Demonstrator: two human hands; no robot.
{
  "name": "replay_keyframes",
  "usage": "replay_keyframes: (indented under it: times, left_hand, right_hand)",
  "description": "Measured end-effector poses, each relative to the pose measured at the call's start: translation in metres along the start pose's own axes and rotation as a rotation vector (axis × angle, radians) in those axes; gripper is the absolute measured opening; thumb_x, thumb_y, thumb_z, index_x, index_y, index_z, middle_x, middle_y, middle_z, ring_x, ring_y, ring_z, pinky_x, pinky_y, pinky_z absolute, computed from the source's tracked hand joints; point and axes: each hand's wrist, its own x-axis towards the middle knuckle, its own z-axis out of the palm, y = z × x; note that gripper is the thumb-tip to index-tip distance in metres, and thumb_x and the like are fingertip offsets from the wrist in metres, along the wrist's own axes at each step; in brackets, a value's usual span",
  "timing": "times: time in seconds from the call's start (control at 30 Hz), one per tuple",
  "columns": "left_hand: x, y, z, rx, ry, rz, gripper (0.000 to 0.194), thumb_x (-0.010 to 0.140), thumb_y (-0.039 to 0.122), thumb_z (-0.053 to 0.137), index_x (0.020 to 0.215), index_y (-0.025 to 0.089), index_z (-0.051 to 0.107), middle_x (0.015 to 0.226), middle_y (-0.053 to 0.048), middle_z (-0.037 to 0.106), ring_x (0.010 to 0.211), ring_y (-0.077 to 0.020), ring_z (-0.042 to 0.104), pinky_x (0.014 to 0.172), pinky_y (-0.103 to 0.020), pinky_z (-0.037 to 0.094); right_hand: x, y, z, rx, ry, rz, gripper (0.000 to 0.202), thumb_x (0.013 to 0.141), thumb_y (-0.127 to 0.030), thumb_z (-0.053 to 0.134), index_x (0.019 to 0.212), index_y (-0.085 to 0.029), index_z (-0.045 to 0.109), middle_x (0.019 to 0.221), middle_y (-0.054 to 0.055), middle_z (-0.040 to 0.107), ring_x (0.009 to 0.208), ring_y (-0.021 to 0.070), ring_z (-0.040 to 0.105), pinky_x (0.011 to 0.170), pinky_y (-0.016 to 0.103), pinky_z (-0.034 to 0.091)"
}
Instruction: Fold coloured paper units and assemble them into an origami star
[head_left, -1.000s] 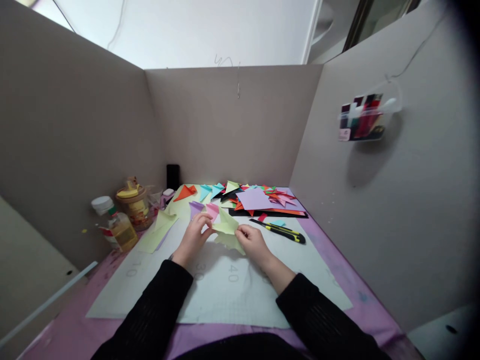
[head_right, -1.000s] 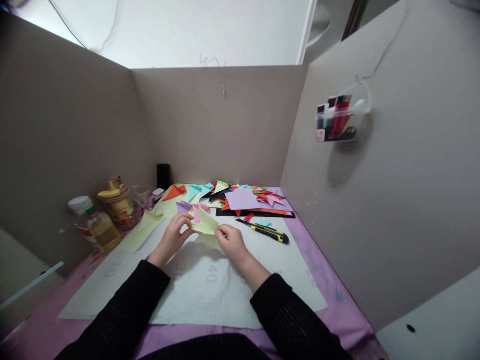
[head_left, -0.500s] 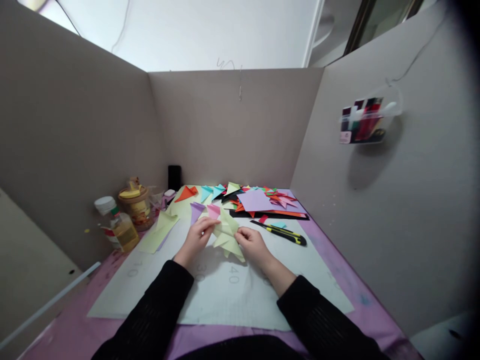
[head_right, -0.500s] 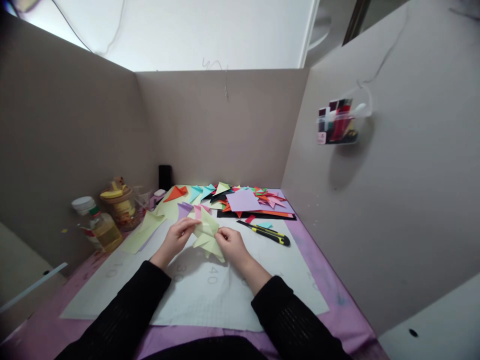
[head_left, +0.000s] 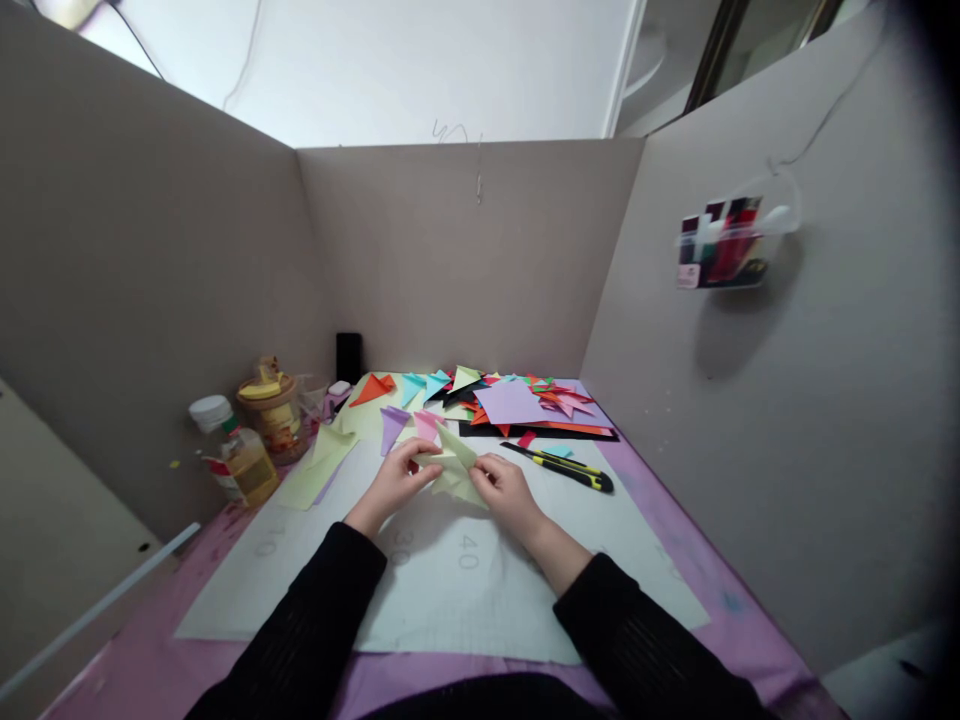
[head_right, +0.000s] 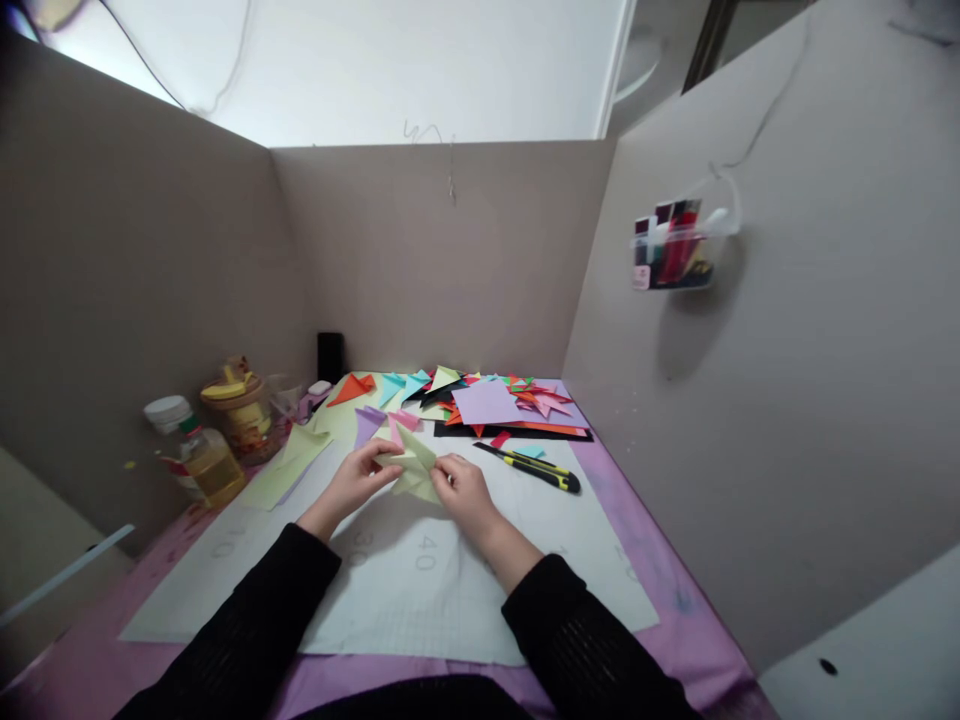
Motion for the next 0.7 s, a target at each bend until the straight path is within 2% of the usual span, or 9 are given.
replay_keyframes:
  times: [0.2,0.43,0.57,0.7]
  left_hand:
    - [0.0,0.002,-0.001,0.004,-0.077,0.067,0.025,0.079,0.031,0.064,0.101,0.02,0.069,0.099,-0.008,0.062,0.084,-0.0182,0.058,0.06,-0.024,0.043]
    - [0.002,-0.003,0.003,-0.002,-0.083,0.028,0.018,0.078,0.034,0.064,0.075,0.018,0.071,0.086,-0.007,0.063,0.082,-0.0192,0.057,0.068,-0.027,0.045]
    - [0.002,-0.007,0.006,0.055,-0.135,-0.016,0.03,0.085,0.034,0.052,0.064,0.016,0.065,0.079,-0.006,0.063,0.075,-0.0175,0.057,0.071,-0.028,0.044]
    - [0.002,-0.008,0.006,0.111,-0.043,-0.09,0.026,0.083,0.036,0.052,0.069,0.017,0.064,0.069,-0.002,0.062,0.067,-0.0165,0.056,0.063,-0.026,0.043]
  right_hand:
    - [-0.001,0.001,0.0,-0.059,0.002,-0.063,0.019,0.084,-0.019,0.047,0.073,-0.018,0.063,0.069,0.003,0.059,0.065,0.0159,0.054,0.063,0.026,0.04]
    - [-0.002,0.003,0.002,-0.046,-0.038,-0.078,0.02,0.084,-0.018,0.046,0.081,-0.018,0.066,0.074,0.005,0.063,0.071,0.0171,0.058,0.068,0.027,0.042]
    - [0.0,0.003,0.002,0.007,-0.032,0.008,0.018,0.081,-0.02,0.048,0.077,-0.018,0.066,0.075,0.005,0.064,0.072,0.0172,0.058,0.067,0.027,0.042]
    - [0.004,0.008,0.002,0.126,0.021,0.221,0.016,0.078,-0.026,0.05,0.068,-0.018,0.06,0.065,0.001,0.058,0.063,0.0153,0.052,0.059,0.025,0.038]
